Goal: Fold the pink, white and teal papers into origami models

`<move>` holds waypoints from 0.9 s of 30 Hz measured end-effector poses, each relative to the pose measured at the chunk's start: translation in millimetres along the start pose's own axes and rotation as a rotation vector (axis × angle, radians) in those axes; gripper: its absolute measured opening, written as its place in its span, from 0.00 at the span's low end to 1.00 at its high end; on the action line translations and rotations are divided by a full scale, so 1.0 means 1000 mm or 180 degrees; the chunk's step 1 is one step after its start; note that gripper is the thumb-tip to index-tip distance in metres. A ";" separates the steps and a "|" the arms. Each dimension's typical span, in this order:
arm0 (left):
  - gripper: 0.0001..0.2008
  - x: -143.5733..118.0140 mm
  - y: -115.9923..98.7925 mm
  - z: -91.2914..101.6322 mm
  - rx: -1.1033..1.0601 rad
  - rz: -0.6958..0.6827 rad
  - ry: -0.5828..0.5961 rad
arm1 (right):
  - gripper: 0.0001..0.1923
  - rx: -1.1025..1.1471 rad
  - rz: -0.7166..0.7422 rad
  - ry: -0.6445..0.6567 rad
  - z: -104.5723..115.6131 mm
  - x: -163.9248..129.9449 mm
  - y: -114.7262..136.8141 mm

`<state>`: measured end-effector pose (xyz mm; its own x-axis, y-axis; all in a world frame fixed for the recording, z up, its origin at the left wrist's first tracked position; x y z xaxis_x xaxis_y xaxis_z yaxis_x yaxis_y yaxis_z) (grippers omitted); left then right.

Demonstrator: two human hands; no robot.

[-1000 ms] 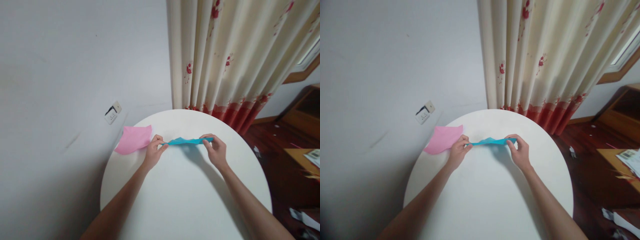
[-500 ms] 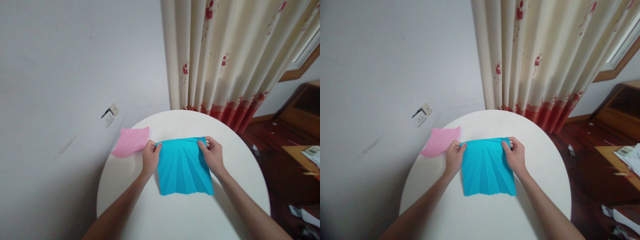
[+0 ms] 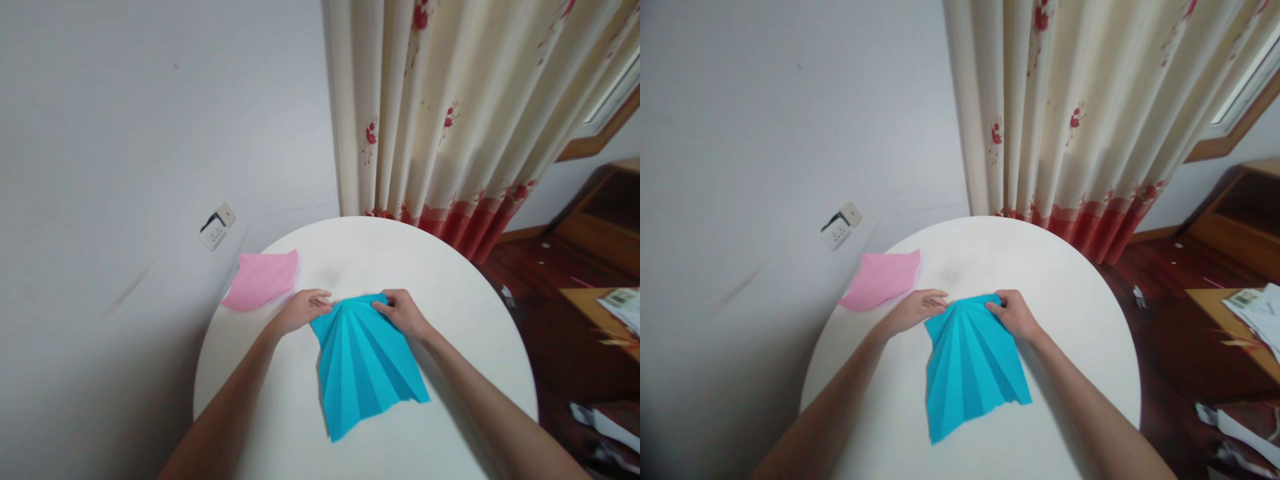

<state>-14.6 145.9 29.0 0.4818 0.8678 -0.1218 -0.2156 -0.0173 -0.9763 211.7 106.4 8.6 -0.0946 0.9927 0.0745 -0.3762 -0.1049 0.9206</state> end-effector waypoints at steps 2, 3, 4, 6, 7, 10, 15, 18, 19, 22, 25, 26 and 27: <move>0.23 -0.004 -0.001 -0.012 0.0087 0.0061 0.0286 | 0.19 -0.0075 0.0112 0.0197 -0.014 -0.004 0.006; 0.21 -0.006 0.001 -0.021 0.0135 0.0122 0.0503 | 0.19 -0.0066 0.0136 0.0275 -0.020 -0.006 0.008; 0.18 -0.008 0.003 -0.029 0.0187 0.0191 0.0693 | 0.19 -0.0041 0.0150 0.0315 -0.024 -0.008 0.010; 0.19 -0.010 0.009 -0.037 0.0366 0.0315 0.0797 | 0.19 0.0017 0.0152 0.0325 -0.027 -0.010 0.012; 0.21 -0.009 0.012 -0.036 0.0477 0.0339 0.0698 | 0.19 0.0043 0.0140 0.0330 -0.028 -0.010 0.012; 0.22 -0.005 0.016 -0.032 0.0805 0.0207 0.0416 | 0.18 0.0122 0.0017 0.0412 -0.029 -0.010 0.010; 0.19 -0.003 0.017 -0.042 0.1240 -0.0136 0.0629 | 0.15 0.0066 0.0024 0.0655 -0.034 -0.011 0.009; 0.19 -0.005 0.015 -0.047 0.1324 -0.0180 0.0749 | 0.13 -0.0117 0.0014 0.0743 -0.036 -0.012 0.007; 0.19 -0.006 0.014 -0.047 0.1345 -0.0168 0.0766 | 0.13 -0.0187 0.0028 0.0720 -0.034 -0.012 0.007; 0.20 -0.007 0.015 -0.045 0.1353 -0.0084 0.0800 | 0.14 -0.0288 0.0180 0.0717 -0.028 -0.012 0.010; 0.20 -0.007 0.017 -0.037 0.1242 -0.0024 0.0838 | 0.15 -0.0301 0.0296 0.0794 -0.018 -0.012 0.012; 0.20 -0.006 0.017 -0.033 0.1194 -0.0024 0.0810 | 0.15 -0.0320 0.0313 0.0787 -0.014 -0.011 0.013; 0.20 -0.004 0.016 -0.027 0.1140 -0.0054 0.0732 | 0.15 -0.0342 0.0318 0.0743 -0.008 -0.010 0.012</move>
Point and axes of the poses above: each hand's wrist, its own x-axis towards the middle knuckle, its own z-axis out of the back of the hand, y = z × x, the point moved 9 cm from there along x, towards the middle knuckle, and after that the axes turned 7 degrees about -x, right-handed, at the moved point
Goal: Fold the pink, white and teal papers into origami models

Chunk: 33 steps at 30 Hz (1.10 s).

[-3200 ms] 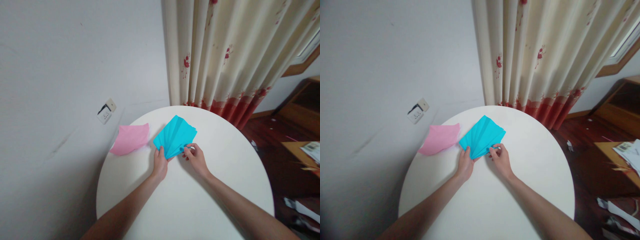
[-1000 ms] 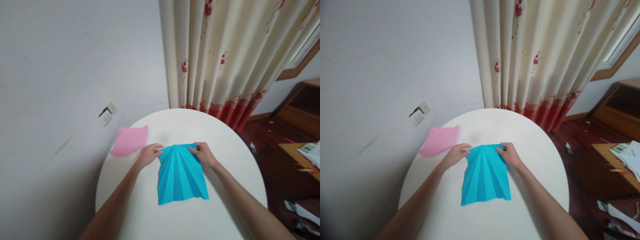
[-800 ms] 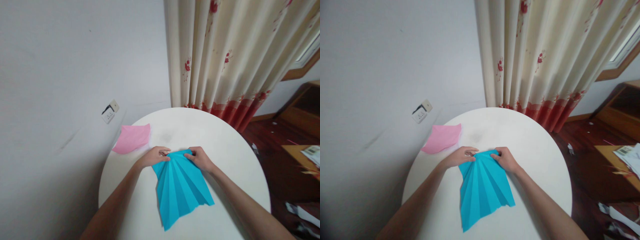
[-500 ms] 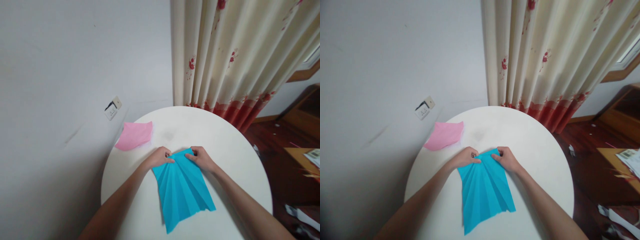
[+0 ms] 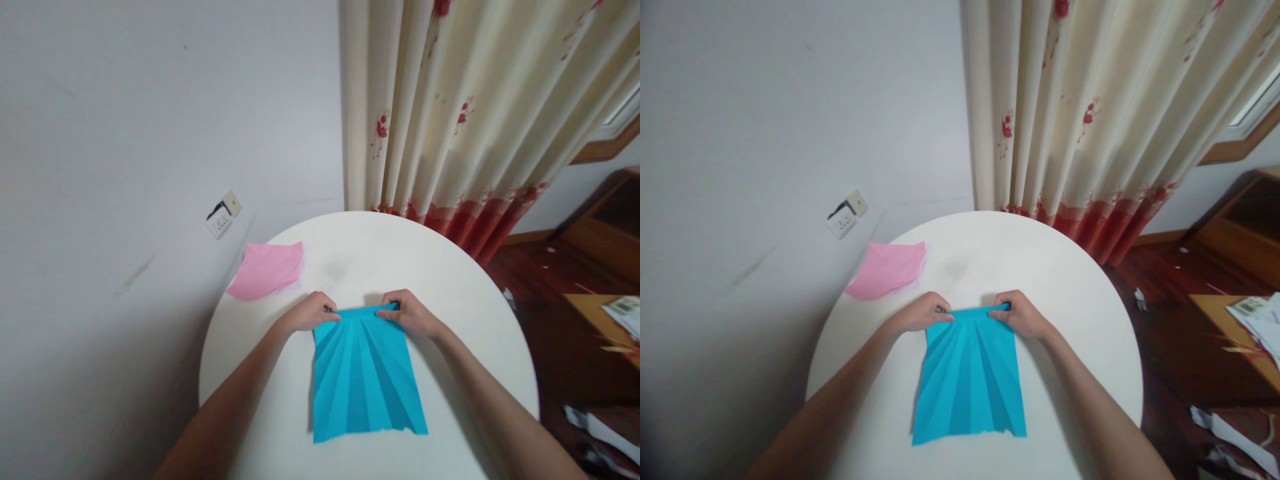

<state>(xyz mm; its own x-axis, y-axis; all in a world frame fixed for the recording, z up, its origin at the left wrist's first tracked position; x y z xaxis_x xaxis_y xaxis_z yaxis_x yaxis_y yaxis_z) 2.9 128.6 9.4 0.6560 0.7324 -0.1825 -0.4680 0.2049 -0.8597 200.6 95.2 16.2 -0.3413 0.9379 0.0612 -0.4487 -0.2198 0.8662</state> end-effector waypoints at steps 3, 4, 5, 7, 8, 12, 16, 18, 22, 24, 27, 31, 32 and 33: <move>0.17 0.000 -0.002 0.023 -0.0363 -0.0157 -0.0551 | 0.16 -0.0034 -0.0047 -0.0347 0.021 0.001 -0.004; 0.16 -0.001 -0.002 0.030 -0.0639 -0.0195 -0.0783 | 0.16 -0.0014 -0.0089 -0.0481 0.026 0.001 -0.005; 0.16 -0.002 -0.001 0.034 -0.1000 -0.0193 -0.0964 | 0.16 0.0020 -0.0139 -0.0583 0.031 0.001 -0.007; 0.22 -0.001 0.003 0.028 -0.1811 -0.0052 -0.1045 | 0.16 0.0107 -0.0217 -0.0663 0.034 0.001 -0.011; 0.25 0.000 0.004 0.021 -0.2129 0.0040 -0.0940 | 0.16 0.0148 -0.0234 -0.0659 0.033 0.002 -0.012; 0.21 0.002 0.001 0.002 -0.2157 0.0143 -0.0656 | 0.17 0.0295 -0.0350 -0.0770 0.034 0.001 -0.016; 0.19 0.003 0.000 0.019 -0.1361 -0.0029 -0.1063 | 0.18 0.0663 -0.0383 -0.0797 0.035 0.000 -0.016; 0.18 0.003 -0.004 0.025 -0.1118 -0.0233 -0.1136 | 0.19 0.0940 -0.0311 -0.0712 0.034 0.000 -0.013; 0.18 0.005 -0.008 0.030 -0.0956 -0.0548 -0.0930 | 0.19 0.1244 -0.0247 -0.0557 0.034 -0.001 -0.014; 0.18 0.005 -0.006 0.029 -0.0850 -0.0513 -0.0683 | 0.18 0.1213 -0.0212 -0.0486 0.032 -0.001 -0.014; 0.20 0.002 -0.008 0.029 -0.0523 -0.0488 -0.0507 | 0.18 0.1052 -0.0095 -0.0456 0.028 0.000 -0.011; 0.28 -0.002 -0.017 0.023 -0.0024 -0.0503 -0.0752 | 0.18 0.0980 -0.0006 -0.0178 0.009 0.003 -0.003; 0.25 -0.002 -0.019 0.019 0.0069 -0.0478 -0.0821 | 0.18 0.0975 -0.0005 -0.0094 0.003 0.004 -0.001; 0.21 -0.002 -0.021 0.014 0.0175 -0.0468 -0.0839 | 0.18 0.0966 -0.0004 -0.0018 -0.002 0.004 0.001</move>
Point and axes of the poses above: each hand's wrist, its own x-axis towards the middle knuckle, its own z-axis out of the back of the hand, y = z × x, the point moved 9 cm from there along x, towards the middle knuckle, and after that the axes turned 7 degrees about -x, right-handed, at the moved point
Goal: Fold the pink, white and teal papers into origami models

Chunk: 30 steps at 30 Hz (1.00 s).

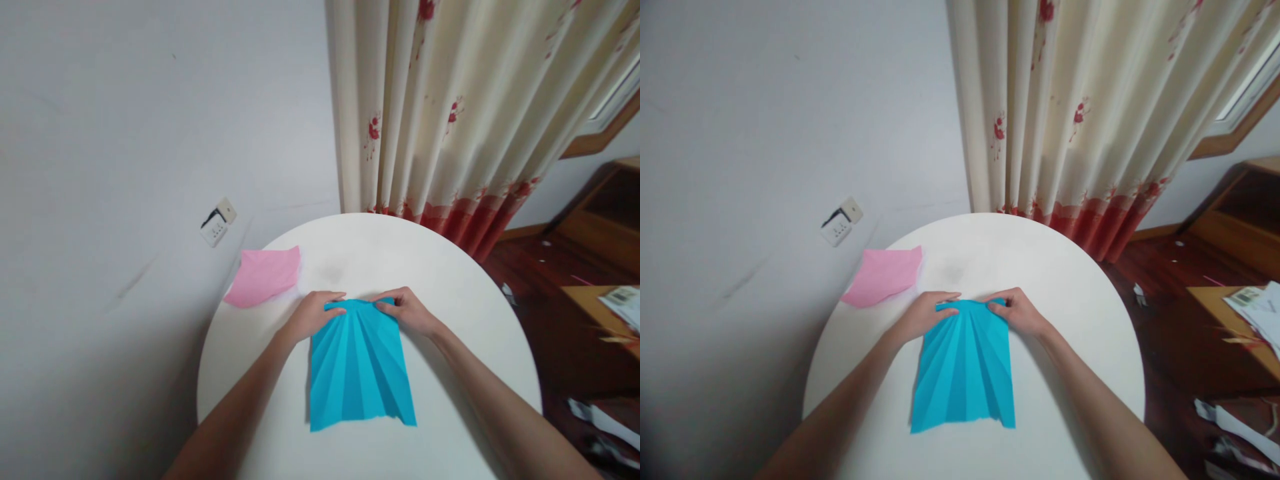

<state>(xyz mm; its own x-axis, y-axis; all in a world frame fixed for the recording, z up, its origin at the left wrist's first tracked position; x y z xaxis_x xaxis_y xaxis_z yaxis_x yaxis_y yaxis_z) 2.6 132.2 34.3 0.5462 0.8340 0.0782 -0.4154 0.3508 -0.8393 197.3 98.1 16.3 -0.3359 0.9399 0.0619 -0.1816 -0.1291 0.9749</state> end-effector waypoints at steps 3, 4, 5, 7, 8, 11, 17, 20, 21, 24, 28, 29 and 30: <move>0.12 -0.002 -0.005 -0.015 0.0287 -0.0046 0.0128 | 0.19 -0.0026 -0.0026 0.0172 -0.013 -0.001 0.002; 0.12 -0.002 -0.006 -0.017 0.0415 -0.0062 0.0126 | 0.19 -0.0032 -0.0031 0.0219 -0.017 -0.002 0.002; 0.11 -0.002 -0.007 -0.017 0.0579 -0.0095 0.0084 | 0.20 -0.0038 -0.0033 0.0270 -0.019 -0.002 0.002; 0.11 -0.001 -0.011 -0.016 0.0946 -0.0282 -0.0036 | 0.20 -0.0084 -0.0021 0.0331 -0.022 -0.003 0.002; 0.11 -0.001 -0.014 -0.017 0.1072 -0.0448 -0.0050 | 0.20 -0.0129 -0.0005 0.0330 -0.021 -0.003 0.002; 0.11 0.001 -0.020 -0.018 0.0974 -0.0901 -0.0110 | 0.20 -0.0189 0.0008 0.0249 -0.014 -0.001 -0.002; 0.24 0.008 0.018 0.016 -0.0257 0.0055 -0.0782 | 0.20 -0.0179 -0.0038 -0.0170 0.010 0.002 -0.011; 0.30 0.002 0.031 0.020 -0.1011 0.0579 -0.0843 | 0.20 -0.0331 -0.0129 -0.0602 0.024 0.002 -0.014; 0.28 0.001 0.032 0.015 -0.1249 0.0712 -0.0712 | 0.20 -0.0308 -0.0156 -0.0707 0.027 0.002 -0.015; 0.24 -0.002 0.036 0.002 -0.1606 0.0957 -0.0519 | 0.21 -0.0183 -0.0216 -0.0947 0.032 0.002 -0.020; 0.21 0.001 0.042 0.014 -0.1249 0.0824 -0.1118 | 0.20 -0.0274 -0.0232 -0.1347 0.037 0.001 -0.025; 0.21 0.003 0.043 0.016 -0.1203 0.0780 -0.1203 | 0.20 -0.0216 -0.0249 -0.1460 0.039 0.000 -0.026; 0.21 0.004 0.043 0.018 -0.1169 0.0741 -0.1281 | 0.20 -0.0071 -0.0279 -0.1534 0.039 -0.001 -0.028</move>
Point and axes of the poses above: each hand's wrist, its own x-axis towards the middle knuckle, its own z-axis out of the back of the hand, y = z × x, the point moved 9 cm from there along x, towards the middle knuckle, and after that the axes turned 7 degrees about -x, right-handed, at the moved point
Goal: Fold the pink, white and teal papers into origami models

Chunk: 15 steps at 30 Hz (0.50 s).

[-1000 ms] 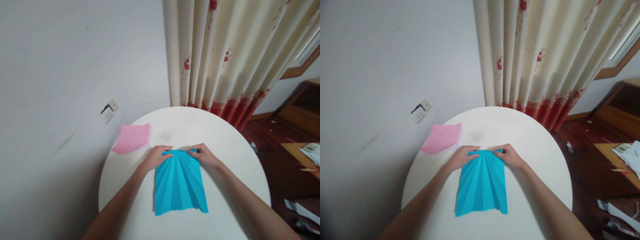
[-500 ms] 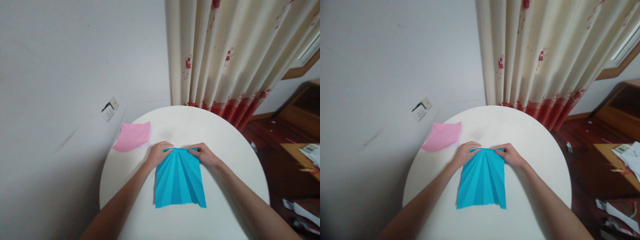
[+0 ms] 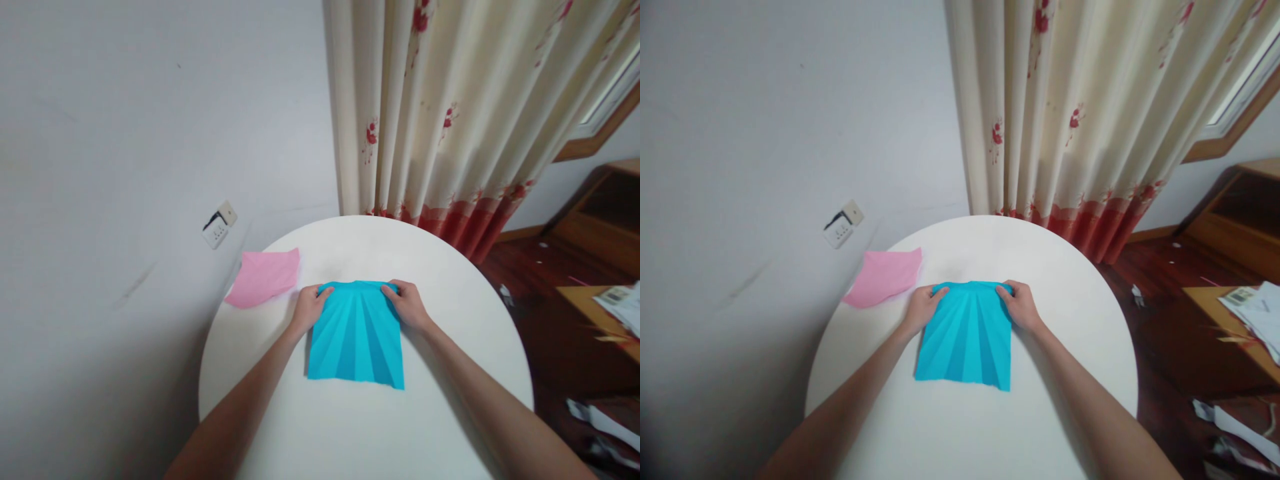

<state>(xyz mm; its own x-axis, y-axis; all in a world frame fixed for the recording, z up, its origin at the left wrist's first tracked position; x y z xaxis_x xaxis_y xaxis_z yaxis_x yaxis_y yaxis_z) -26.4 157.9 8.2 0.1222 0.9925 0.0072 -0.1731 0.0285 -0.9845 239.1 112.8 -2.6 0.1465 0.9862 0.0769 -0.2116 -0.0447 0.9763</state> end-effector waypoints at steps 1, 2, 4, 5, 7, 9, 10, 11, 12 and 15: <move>0.21 0.001 -0.001 0.001 0.0003 -0.0042 -0.0058 | 0.20 0.0187 -0.0090 0.0010 -0.001 -0.001 -0.002; 0.21 0.001 -0.002 0.002 -0.0007 -0.0064 -0.0091 | 0.20 0.0391 -0.0200 0.0087 -0.004 -0.002 -0.004; 0.22 -0.001 -0.004 0.002 -0.0066 -0.0058 -0.0056 | 0.22 0.0654 -0.0391 0.0311 -0.010 -0.004 -0.005; 0.22 -0.003 -0.005 0.000 -0.0108 -0.0040 0.0015 | 0.23 0.0638 -0.0430 0.0379 -0.011 -0.005 -0.005; 0.23 -0.009 -0.006 -0.010 -0.0263 0.0083 0.0399 | 0.23 0.0446 -0.0442 0.0320 -0.006 -0.005 -0.004; 0.26 -0.016 -0.003 -0.022 -0.0459 0.0341 0.0936 | 0.22 0.0291 -0.0411 0.0210 0.001 -0.003 -0.004; 0.27 -0.019 -0.001 -0.027 -0.0518 0.0472 0.1144 | 0.22 0.0266 -0.0384 0.0198 0.003 -0.002 -0.004; 0.26 -0.021 0.000 -0.029 -0.0539 0.0568 0.1272 | 0.22 0.0263 -0.0351 0.0216 0.004 -0.002 -0.004; 0.24 -0.022 0.001 -0.029 -0.0512 0.0606 0.1316 | 0.22 0.0255 -0.0311 0.0250 0.005 -0.001 -0.004; 0.23 -0.018 -0.001 -0.026 -0.0338 0.0429 0.1254 | 0.23 0.0183 -0.0198 0.0285 0.007 0.001 -0.001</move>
<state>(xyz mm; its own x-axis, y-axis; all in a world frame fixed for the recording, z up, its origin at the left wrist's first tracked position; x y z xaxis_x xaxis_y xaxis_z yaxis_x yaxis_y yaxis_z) -2.8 137.0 4.3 0.4729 0.8646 -0.1700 -0.1141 -0.1312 -0.9848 246.3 112.8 -2.6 0.0704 0.9975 -0.0001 -0.1487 0.0106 0.9888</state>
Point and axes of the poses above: each hand's wrist, its own x-axis towards the middle knuckle, its own z-axis out of the back of the hand, y = z × x, the point moved 9 cm from there along x, towards the middle knuckle, and after that the axes turned 7 degrees about -x, right-handed, at the moved point
